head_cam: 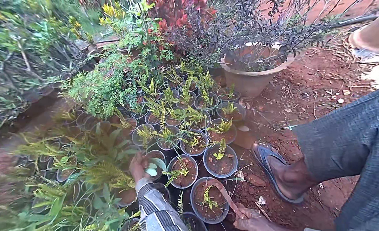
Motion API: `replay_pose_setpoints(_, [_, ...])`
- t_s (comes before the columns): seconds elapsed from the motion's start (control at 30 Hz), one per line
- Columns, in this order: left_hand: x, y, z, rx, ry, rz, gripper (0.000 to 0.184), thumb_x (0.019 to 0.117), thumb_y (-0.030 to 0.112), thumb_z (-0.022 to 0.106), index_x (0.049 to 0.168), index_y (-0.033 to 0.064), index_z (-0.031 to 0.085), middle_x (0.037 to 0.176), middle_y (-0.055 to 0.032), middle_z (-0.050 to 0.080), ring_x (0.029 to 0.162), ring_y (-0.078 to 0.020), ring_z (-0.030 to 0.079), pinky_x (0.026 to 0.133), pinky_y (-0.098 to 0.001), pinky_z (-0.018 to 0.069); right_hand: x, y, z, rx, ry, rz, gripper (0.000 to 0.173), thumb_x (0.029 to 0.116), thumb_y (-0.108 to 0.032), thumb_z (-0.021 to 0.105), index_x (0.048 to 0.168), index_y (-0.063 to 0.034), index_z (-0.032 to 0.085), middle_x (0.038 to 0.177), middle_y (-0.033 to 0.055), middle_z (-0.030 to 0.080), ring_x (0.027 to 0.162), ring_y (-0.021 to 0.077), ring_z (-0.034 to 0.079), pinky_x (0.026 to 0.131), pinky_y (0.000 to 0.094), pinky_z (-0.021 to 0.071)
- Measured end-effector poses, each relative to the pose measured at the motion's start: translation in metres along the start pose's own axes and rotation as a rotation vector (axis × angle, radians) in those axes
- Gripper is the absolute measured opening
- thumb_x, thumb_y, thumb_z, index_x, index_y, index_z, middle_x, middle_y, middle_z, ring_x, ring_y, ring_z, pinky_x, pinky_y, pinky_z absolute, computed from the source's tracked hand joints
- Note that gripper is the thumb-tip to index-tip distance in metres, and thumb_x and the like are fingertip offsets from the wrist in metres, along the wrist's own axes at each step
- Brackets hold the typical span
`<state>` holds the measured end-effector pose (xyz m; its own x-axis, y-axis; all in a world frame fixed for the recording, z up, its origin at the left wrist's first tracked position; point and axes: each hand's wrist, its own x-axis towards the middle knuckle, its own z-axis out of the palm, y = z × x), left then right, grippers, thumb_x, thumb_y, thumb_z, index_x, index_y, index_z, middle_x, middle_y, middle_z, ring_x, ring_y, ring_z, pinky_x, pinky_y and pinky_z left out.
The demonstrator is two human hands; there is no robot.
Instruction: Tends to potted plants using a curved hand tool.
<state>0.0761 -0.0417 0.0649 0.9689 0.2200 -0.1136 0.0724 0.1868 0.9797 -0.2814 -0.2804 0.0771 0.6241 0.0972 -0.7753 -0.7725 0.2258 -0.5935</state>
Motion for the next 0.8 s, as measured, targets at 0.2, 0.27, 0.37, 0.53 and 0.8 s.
replay_pose_setpoints(0.2, [-0.023,0.072,-0.016,0.061,0.176,0.129,0.018,0.1066,0.007,0.049,0.114,-0.0038,0.061,0.073,-0.0006,0.060,0.051,-0.0026,0.053,0.047,-0.0165,0.0462,-0.003,0.003,0.004,-0.031,0.005,0.025,0.017,0.1021,-0.021,0.060,0.114,-0.0101,0.053,0.077,0.0038,0.054,0.055,0.0146,0.054,0.050,0.0316,0.0500])
replay_pose_setpoints(0.27, [-0.041,0.100,-0.017,0.107,0.160,0.194,0.015,0.1064,0.007,0.051,0.111,-0.0034,0.061,0.069,0.0007,0.061,0.050,-0.0017,0.055,0.045,-0.0162,0.0464,-0.006,0.003,0.005,-0.027,-0.002,0.024,0.019,0.1023,-0.021,0.059,0.116,-0.0109,0.052,0.077,0.0033,0.054,0.055,0.0143,0.054,0.051,0.0311,0.0497])
replay_pose_setpoints(0.37, [-0.070,0.139,-0.016,0.153,0.128,0.302,0.015,0.1042,0.005,0.055,0.115,-0.0040,0.059,0.071,0.0003,0.063,0.051,-0.0025,0.058,0.047,-0.0175,0.0498,-0.008,0.008,0.009,-0.006,-0.007,0.010,0.016,0.1025,-0.021,0.060,0.113,-0.0108,0.052,0.076,0.0036,0.055,0.055,0.0143,0.054,0.050,0.0306,0.0501])
replay_pose_setpoints(0.53, [-0.110,0.188,-0.012,0.298,0.030,0.493,0.012,0.1011,0.011,0.063,0.110,0.0026,0.064,0.077,0.0040,0.066,0.054,-0.0012,0.058,0.049,-0.0187,0.0511,-0.026,0.007,0.020,0.093,0.042,-0.067,0.019,0.1037,-0.019,0.058,0.118,-0.0087,0.050,0.077,0.0045,0.054,0.053,0.0141,0.055,0.049,0.0296,0.0509])
replay_pose_setpoints(0.8, [-0.179,0.294,0.010,0.655,-0.174,0.724,0.013,0.0970,0.014,0.067,0.102,0.0023,0.071,0.074,0.0025,0.069,0.052,-0.0018,0.058,0.049,-0.0212,0.0508,-0.061,-0.006,0.038,0.176,0.030,-0.275,0.010,0.1074,-0.015,0.050,0.111,-0.0060,0.053,0.074,0.0046,0.056,0.052,0.0130,0.055,0.048,0.0277,0.0534])
